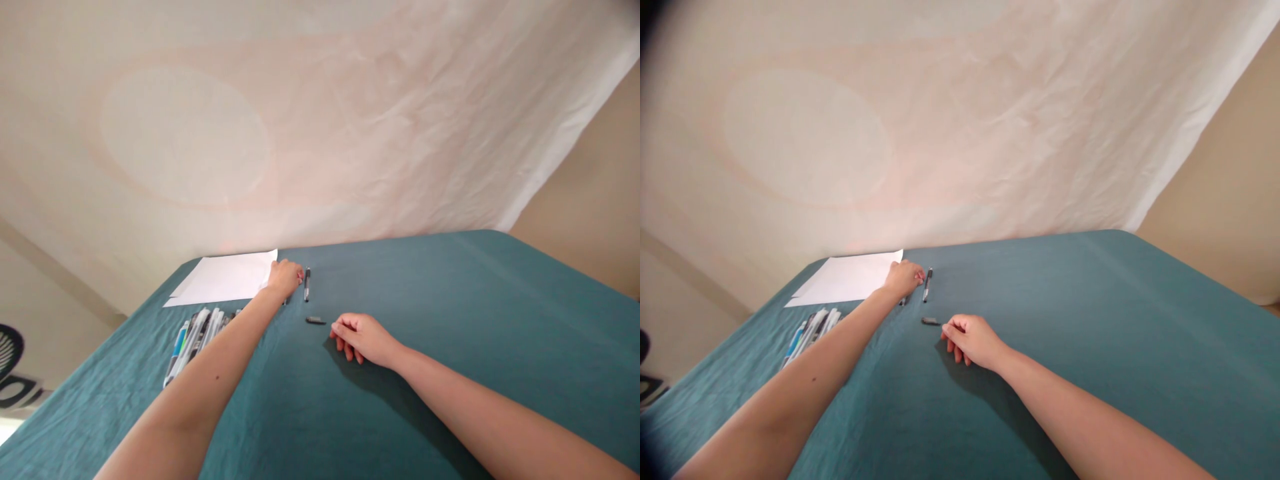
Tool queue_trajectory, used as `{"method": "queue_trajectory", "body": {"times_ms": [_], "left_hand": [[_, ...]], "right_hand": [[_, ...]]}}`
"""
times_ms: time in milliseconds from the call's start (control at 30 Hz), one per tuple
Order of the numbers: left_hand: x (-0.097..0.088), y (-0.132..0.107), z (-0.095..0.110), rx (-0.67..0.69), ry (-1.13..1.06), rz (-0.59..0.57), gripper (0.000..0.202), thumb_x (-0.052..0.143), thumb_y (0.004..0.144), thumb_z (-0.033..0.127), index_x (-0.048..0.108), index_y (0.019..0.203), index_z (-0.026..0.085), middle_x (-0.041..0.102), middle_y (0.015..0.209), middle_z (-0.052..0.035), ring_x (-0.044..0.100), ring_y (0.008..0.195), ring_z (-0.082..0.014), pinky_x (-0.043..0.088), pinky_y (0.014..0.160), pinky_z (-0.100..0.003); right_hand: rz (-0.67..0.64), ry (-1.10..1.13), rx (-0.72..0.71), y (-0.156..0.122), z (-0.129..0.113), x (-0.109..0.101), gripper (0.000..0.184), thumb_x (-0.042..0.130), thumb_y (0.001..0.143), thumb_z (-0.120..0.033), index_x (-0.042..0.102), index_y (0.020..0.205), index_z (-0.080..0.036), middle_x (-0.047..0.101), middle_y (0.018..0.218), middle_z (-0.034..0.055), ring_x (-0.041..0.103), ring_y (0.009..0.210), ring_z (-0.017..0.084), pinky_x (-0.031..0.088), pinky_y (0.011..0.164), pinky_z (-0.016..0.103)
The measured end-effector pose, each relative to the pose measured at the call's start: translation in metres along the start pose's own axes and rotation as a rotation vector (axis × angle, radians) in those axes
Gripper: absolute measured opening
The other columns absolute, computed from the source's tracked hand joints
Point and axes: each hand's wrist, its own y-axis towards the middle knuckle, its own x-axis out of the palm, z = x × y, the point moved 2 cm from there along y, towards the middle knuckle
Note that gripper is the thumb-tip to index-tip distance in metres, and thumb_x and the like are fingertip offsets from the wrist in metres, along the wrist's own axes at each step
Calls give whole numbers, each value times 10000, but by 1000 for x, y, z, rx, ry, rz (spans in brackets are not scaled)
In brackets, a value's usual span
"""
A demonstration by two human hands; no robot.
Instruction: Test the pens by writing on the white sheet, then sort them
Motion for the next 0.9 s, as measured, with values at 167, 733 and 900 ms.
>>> {"method": "queue_trajectory", "body": {"times_ms": [167,733,900], "left_hand": [[-5,-1,3,15,3,-26,195,614,736,274,673,921,294,702,903,-17,580,950,-228,332,865,-367],[-10,11,14,69,-28,-34,196,522,810,263,699,890,289,694,963,-34,576,989,-229,341,854,-354],[-9,8,14,74,-43,-17,176,549,796,339,687,881,273,696,897,-32,590,928,-229,353,833,-356]], "right_hand": [[5,-8,3,0,-1,0,326,448,868,-465,555,827,-160,572,634,-21,498,393,51,340,306,134],[0,-7,5,0,-2,1,321,448,864,-466,556,818,-167,566,627,-25,495,395,52,340,310,136],[0,-11,-1,0,-2,1,319,451,865,-467,557,821,-169,572,627,-23,498,396,54,341,311,142]]}}
